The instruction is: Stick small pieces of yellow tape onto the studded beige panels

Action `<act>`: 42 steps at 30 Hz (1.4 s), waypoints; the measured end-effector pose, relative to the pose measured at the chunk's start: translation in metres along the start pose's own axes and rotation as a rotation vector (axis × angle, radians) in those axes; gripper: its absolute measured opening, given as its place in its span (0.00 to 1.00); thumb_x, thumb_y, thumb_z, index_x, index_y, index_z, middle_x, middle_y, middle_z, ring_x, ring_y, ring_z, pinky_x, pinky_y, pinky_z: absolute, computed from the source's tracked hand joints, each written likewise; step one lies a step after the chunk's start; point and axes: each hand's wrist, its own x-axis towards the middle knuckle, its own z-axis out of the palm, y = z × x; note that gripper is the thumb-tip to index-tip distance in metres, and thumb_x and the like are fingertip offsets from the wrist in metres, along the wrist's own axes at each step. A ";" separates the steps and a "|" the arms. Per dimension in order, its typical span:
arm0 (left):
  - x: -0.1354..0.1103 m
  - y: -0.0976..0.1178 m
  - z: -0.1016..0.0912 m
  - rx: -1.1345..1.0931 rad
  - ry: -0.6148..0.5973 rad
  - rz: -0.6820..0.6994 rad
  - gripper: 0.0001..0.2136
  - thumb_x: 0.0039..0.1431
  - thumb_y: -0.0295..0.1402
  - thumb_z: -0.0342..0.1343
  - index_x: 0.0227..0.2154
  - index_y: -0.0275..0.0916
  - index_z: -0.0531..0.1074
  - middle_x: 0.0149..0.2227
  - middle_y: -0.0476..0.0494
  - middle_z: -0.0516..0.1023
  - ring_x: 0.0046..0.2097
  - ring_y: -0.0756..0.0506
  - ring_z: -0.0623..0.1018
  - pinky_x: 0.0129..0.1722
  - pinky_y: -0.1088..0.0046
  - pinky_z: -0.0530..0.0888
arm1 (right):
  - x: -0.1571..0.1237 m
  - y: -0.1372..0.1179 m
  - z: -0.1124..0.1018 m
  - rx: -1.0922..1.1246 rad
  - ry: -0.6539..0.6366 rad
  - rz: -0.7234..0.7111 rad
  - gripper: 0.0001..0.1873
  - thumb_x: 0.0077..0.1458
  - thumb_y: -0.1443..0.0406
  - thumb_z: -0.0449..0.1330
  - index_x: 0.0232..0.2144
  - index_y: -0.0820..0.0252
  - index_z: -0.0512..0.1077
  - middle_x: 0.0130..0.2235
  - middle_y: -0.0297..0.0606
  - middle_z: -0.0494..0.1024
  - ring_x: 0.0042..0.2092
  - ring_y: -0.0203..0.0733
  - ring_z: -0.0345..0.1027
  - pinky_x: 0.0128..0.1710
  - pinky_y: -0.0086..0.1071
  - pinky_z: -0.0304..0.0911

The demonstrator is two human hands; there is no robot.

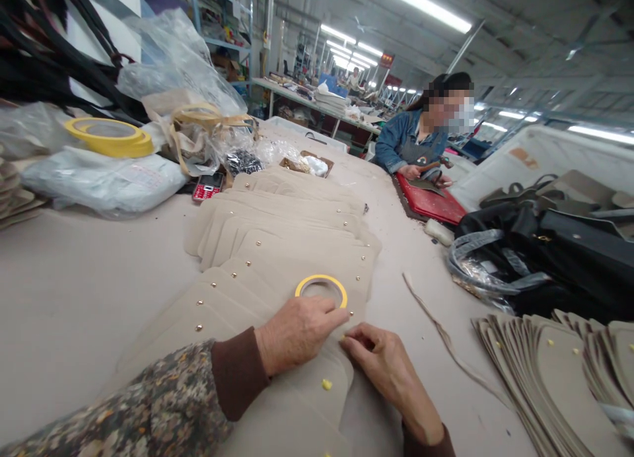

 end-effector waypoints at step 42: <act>0.007 -0.004 0.024 0.193 -0.036 -0.093 0.05 0.65 0.28 0.50 0.33 0.38 0.67 0.33 0.44 0.72 0.36 0.42 0.71 0.33 0.66 0.68 | 0.027 0.021 0.001 0.437 0.095 0.216 0.20 0.48 0.49 0.62 0.26 0.62 0.73 0.20 0.29 0.70 0.18 0.30 0.58 0.18 0.24 0.55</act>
